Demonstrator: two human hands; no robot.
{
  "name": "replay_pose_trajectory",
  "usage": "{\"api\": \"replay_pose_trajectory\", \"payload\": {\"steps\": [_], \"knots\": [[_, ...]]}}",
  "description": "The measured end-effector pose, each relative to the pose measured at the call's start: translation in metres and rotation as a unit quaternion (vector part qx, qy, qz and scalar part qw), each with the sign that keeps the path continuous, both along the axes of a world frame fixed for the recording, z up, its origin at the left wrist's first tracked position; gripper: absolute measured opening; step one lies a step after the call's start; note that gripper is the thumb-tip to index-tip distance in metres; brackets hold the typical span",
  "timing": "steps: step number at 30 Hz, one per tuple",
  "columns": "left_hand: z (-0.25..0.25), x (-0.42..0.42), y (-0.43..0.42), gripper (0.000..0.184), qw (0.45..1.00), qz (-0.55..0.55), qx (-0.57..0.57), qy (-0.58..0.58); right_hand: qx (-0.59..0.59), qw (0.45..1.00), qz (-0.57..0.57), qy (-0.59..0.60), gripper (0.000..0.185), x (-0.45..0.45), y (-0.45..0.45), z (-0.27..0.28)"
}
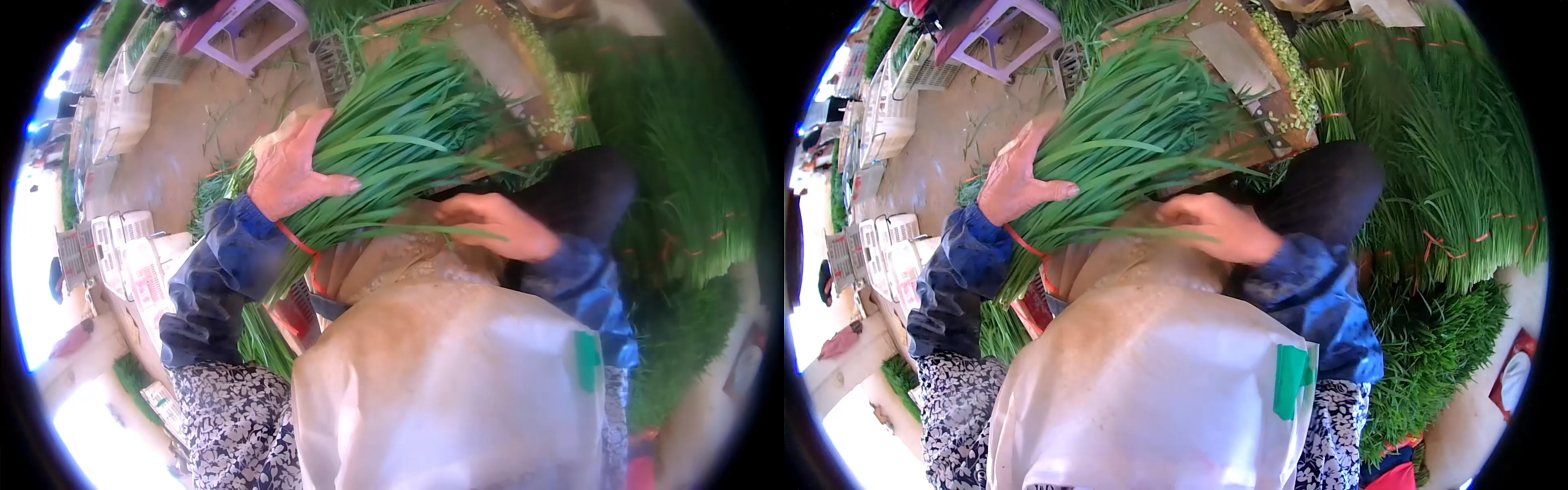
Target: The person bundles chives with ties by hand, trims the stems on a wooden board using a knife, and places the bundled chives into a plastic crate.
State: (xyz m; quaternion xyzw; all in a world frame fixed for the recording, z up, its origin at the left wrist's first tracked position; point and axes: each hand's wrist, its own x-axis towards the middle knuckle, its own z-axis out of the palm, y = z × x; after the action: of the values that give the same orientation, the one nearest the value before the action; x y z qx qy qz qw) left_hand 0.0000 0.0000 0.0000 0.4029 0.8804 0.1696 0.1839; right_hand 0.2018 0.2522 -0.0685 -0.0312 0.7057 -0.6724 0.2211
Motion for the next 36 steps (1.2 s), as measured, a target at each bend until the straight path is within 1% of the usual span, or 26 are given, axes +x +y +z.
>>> {"api": "replay_pose_trajectory", "payload": {"steps": [1, 3, 5, 6, 8, 9, 10, 11, 13, 15, 16, 17, 18, 19, 21, 22, 23, 25, 26, 27, 30, 31, 32, 33, 35, 36], "knots": [[0.006, 0.003, 0.000, 0.093, 1.000, 0.004, 0.002, -0.008, 0.028, 0.997, 0.017, 0.073, 0.026, 0.006, 0.015, 0.015], [0.003, 0.000, 0.007, 0.092, 1.000, 0.015, 0.019, -0.005, 0.028, 0.994, -0.028, -0.102, 0.022, -0.001, 0.044, 0.047], [0.017, 0.015, 0.005, 0.089, 0.999, 0.032, -0.006, 0.026, -0.145, 0.977, -0.152, -0.033, 0.022, 0.005, 0.053, 0.055], [0.023, 0.024, 0.002, 0.089, 0.999, 0.034, -0.013, 0.019, -0.334, 0.924, -0.182, 0.046, 0.023, 0.001, 0.052, 0.052], [0.028, 0.041, -0.001, 0.089, 0.995, 0.095, -0.039, -0.006, -0.243, 0.928, -0.267, 0.094, 0.025, -0.010, 0.036, 0.059], [0.027, 0.044, -0.003, 0.089, 0.995, 0.092, -0.037, -0.006, -0.142, 0.935, -0.308, 0.104, 0.025, -0.016, 0.024, 0.058], [0.026, 0.045, -0.006, 0.090, 0.994, 0.102, -0.030, 0.008, -0.108, 0.938, -0.310, 0.114, 0.028, -0.023, 0.014, 0.044], [0.024, 0.043, -0.009, 0.091, 0.993, 0.114, -0.023, 0.024, -0.027, 0.942, -0.318, 0.105, 0.024, -0.028, 0.006, 0.034], [0.017, 0.037, -0.008, 0.093, 0.992, 0.097, -0.023, 0.071, 0.132, 0.926, -0.210, 0.286, 0.020, -0.040, -0.001, 0.031], [0.007, 0.026, 0.000, 0.096, 0.989, 0.079, 0.024, 0.120, 0.056, 0.917, -0.103, 0.382, 0.018, -0.054, -0.019, 0.031], [0.001, 0.018, 0.002, 0.096, 0.990, 0.069, 0.019, 0.118, 0.061, 0.906, -0.073, 0.412, 0.020, -0.059, -0.033, 0.036], [-0.004, 0.008, 0.000, 0.095, 0.993, 0.091, 0.068, 0.001, 0.067, 0.893, -0.044, 0.444, 0.023, -0.065, -0.049, 0.041], [-0.007, -0.001, 0.000, 0.095, 0.981, 0.113, 0.113, -0.110, 0.090, 0.875, -0.041, 0.474, 0.036, -0.071, -0.064, 0.037], [-0.005, -0.004, -0.002, 0.095, 0.983, 0.105, 0.107, -0.102, 0.088, 0.871, -0.052, 0.481, 0.036, -0.075, -0.071, 0.034], [0.010, -0.004, -0.009, 0.093, 0.893, 0.247, 0.258, -0.275, 0.259, 0.849, -0.098, 0.450, 0.050, -0.086, -0.083, 0.032], [0.007, -0.008, -0.016, 0.091, 0.890, 0.261, 0.283, -0.242, 0.302, 0.846, -0.064, 0.434, 0.061, -0.088, -0.085, 0.023], [0.007, -0.008, -0.022, 0.091, 0.893, 0.264, 0.277, -0.234, 0.292, 0.847, -0.067, 0.440, 0.061, -0.087, -0.086, 0.019], [0.006, -0.003, -0.031, 0.091, 0.854, 0.297, 0.337, -0.264, 0.311, 0.851, -0.054, 0.419, 0.056, -0.080, -0.087, 0.014], [0.007, 0.000, -0.035, 0.090, 0.857, 0.310, 0.325, -0.253, 0.314, 0.856, -0.038, 0.409, 0.049, -0.075, -0.087, 0.013], [0.005, 0.003, -0.035, 0.090, 0.856, 0.312, 0.325, -0.253, 0.312, 0.857, -0.035, 0.409, 0.049, -0.074, -0.088, 0.009], [0.005, 0.010, -0.025, 0.092, 0.873, 0.320, 0.289, -0.226, 0.262, 0.885, -0.079, 0.376, 0.033, -0.079, -0.088, 0.004], [0.008, 0.012, -0.019, 0.095, 0.903, 0.285, 0.243, -0.210, 0.266, 0.884, -0.081, 0.375, 0.033, -0.085, -0.088, 0.009], [0.008, 0.013, -0.014, 0.097, 0.929, 0.246, 0.196, -0.195, 0.297, 0.861, -0.089, 0.403, 0.031, -0.090, -0.088, 0.015], [0.004, 0.015, -0.011, 0.097, 0.929, 0.240, 0.197, -0.199, 0.327, 0.837, -0.097, 0.428, 0.029, -0.093, -0.087, 0.020], [0.000, 0.018, -0.008, 0.102, 0.984, 0.103, 0.126, -0.073, 0.335, 0.817, -0.092, 0.459, 0.030, -0.099, -0.085, 0.021], [0.003, 0.018, -0.003, 0.099, 0.955, 0.148, 0.188, -0.175, 0.314, 0.797, -0.114, 0.504, 0.032, -0.102, -0.087, 0.018]]}}
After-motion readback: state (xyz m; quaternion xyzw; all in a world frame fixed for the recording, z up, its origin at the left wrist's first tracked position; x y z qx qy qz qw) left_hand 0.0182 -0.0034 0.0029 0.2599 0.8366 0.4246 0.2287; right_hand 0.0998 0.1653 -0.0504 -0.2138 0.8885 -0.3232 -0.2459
